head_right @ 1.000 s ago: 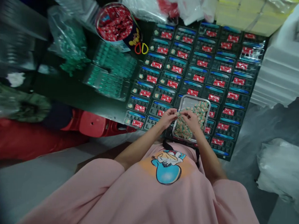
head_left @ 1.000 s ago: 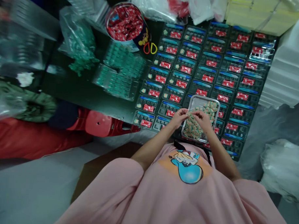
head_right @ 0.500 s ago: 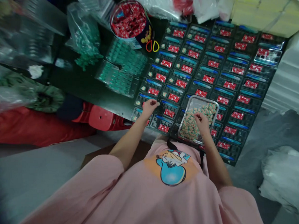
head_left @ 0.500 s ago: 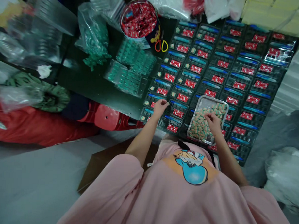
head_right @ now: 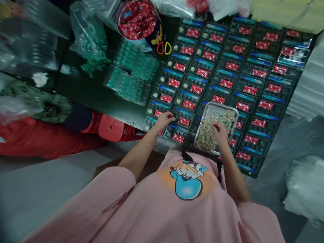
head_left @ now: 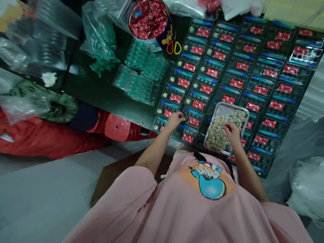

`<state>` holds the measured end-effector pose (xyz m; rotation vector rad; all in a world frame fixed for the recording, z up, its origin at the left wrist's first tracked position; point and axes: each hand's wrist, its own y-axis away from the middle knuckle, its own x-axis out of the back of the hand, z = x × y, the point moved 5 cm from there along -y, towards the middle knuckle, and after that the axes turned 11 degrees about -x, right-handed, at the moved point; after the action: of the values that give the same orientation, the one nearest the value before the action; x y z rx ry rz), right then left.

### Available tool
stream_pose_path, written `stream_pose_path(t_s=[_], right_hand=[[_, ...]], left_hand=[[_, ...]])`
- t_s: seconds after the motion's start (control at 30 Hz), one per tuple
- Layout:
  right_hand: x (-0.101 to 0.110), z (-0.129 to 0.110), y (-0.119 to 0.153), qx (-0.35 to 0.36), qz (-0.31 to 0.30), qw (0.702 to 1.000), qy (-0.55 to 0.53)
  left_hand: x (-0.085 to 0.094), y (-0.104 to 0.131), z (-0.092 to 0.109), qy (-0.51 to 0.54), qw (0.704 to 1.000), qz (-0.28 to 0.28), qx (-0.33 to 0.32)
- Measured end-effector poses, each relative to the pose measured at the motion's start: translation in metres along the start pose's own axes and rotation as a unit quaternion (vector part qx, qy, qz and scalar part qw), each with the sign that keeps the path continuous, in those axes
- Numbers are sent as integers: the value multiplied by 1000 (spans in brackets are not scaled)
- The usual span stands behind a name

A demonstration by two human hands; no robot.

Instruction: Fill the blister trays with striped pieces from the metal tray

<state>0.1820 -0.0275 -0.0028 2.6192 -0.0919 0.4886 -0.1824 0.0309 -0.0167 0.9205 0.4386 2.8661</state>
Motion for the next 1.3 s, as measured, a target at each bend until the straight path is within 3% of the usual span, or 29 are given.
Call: stream_pose_path(t_s=[0.33,0.63,0.97,1.13,1.3], right_hand=[[4,-7,2,0,10,1000,14],[22,-5,2,-14,32,999,8],[32,-4,3,-21,53,998,-13],[34,-8,-1,-1,61,996,61],[20,-10,-14,24,42,974,221]], left_hand=[[-15,-4,6,-141,987,-31,-66],[-12,4,11,-268,960,-35,-78],[-22,10,2,-269,953,-44,-132],[-25,5,3,-287,950,-40,-119],[-21,6,19,-289,948,-25,-129]])
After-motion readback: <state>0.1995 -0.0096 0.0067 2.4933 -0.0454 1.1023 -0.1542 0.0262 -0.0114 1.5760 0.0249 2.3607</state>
